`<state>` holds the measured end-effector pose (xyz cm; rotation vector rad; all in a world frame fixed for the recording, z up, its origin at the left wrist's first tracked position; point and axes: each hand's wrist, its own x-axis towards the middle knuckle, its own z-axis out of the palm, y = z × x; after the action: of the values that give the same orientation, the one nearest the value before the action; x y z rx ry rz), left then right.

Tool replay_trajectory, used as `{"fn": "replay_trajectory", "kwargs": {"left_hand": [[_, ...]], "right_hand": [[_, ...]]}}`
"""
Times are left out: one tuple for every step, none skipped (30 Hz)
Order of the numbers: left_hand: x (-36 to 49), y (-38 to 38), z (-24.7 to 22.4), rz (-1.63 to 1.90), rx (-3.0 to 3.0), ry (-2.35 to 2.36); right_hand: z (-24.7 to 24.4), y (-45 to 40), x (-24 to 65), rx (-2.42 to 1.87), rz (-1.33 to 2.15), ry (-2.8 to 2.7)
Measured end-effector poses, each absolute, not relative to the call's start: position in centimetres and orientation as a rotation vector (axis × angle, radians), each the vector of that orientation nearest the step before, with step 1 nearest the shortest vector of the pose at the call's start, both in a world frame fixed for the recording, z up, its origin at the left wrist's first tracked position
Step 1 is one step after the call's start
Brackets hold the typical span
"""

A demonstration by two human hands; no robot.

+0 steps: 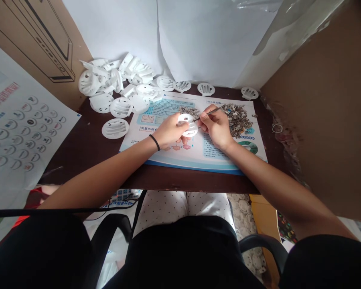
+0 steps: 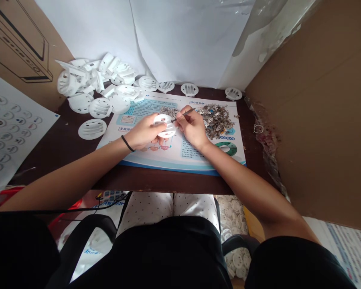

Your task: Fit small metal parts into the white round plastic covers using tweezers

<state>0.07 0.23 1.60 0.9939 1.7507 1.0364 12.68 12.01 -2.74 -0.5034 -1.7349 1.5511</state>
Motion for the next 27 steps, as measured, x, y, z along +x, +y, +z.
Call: {"fn": "replay_trajectory", "kwargs": {"left_hand": [[0.2,0.1,1.7,1.029,0.995,1.761],[0.3,0.1,1.7,1.024,0.995,1.770],[0.4,0.0,1.8,1.023,0.993,1.778],[0.5,-0.1,1.8,1.028,0.989,1.780],[0.5,-0.2,1.8,1.039,0.987,1.777],[0.6,-0.3,1.7,1.051,0.989,1.770],[0.6,-0.3,1.7,1.060,0.994,1.763],[0.7,-0.4,1.7,1.062,1.006,1.760],[0.7,-0.4,1.7,1.058,1.021,1.762],[0.8,-0.5,1.7,1.051,1.038,1.769],[0.9,-0.5,1.7,1.046,1.053,1.780],[0.9,-0.6,1.7,1.044,1.061,1.790],[0.9,-0.6,1.6,1.045,1.061,1.797],[0.9,-0.5,1.6,1.050,1.052,1.798],[0.9,-0.5,1.5,1.057,1.037,1.796],[0.9,-0.4,1.4,1.067,1.018,1.794],[0.8,-0.2,1.3,1.084,0.999,1.788],[0.7,0.0,1.1,1.107,0.981,1.781],[0.5,0.1,1.0,1.134,0.964,1.772],[0.4,0.3,0.8,1.161,0.952,1.764],[0.3,0.4,0.7,1.184,0.944,1.754],[0.2,0.6,0.6,1.199,0.938,1.745],[0.1,0.6,0.6,1.205,0.938,1.740],[0.1,0.7,0.5,1.208,0.943,1.740],[0.1,0.6,0.6,1.211,0.953,1.740],[0.1,0.6,0.6,1.214,0.966,1.742],[0.1,0.6,0.6,1.215,0.979,1.744]], "right_hand": [[-2.8,12.0,12.6,-0.507,1.547,-1.738],[-2.8,12.1,12.6,-0.511,1.542,-1.741],[-2.9,12.1,12.5,-0.515,1.537,-1.747],[-3.0,12.2,12.4,-0.517,1.531,-1.754],[-3.1,12.2,12.3,-0.517,1.522,-1.764],[-3.2,12.2,12.2,-0.514,1.511,-1.775],[-3.3,12.2,12.1,-0.508,1.501,-1.788],[-3.3,12.2,12.1,-0.497,1.490,-1.799],[-3.4,12.2,12.0,-0.486,1.477,-1.809],[-3.4,12.1,12.0,-0.476,1.463,-1.821],[-3.3,12.0,12.0,-0.471,1.448,-1.835],[-3.3,11.9,12.0,-0.470,1.428,-1.851],[-3.2,11.7,12.1,-0.472,1.402,-1.867],[-3.1,11.6,12.1,-0.477,1.376,-1.884],[-3.0,11.5,12.1,-0.480,1.350,-1.898],[-2.9,11.5,12.1,-0.481,1.331,-1.906],[-2.9,11.4,12.1,-0.482,1.324,-1.908],[-2.9,11.5,12.1,-0.485,1.333,-1.902],[-2.8,11.5,12.1,-0.490,1.356,-1.886],[-2.9,11.6,12.1,-0.498,1.383,-1.862],[-2.9,11.7,12.1,-0.509,1.407,-1.832],[-2.9,11.8,12.1,-0.522,1.421,-1.801],[-3.0,11.9,12.1,-0.534,1.420,-1.773],[-3.1,12.0,12.2,-0.543,1.408,-1.756],[-3.1,12.1,12.2,-0.548,1.389,-1.749],[-3.2,12.2,12.2,-0.549,1.368,-1.752],[-3.2,12.2,12.2,-0.544,1.351,-1.761]]}}
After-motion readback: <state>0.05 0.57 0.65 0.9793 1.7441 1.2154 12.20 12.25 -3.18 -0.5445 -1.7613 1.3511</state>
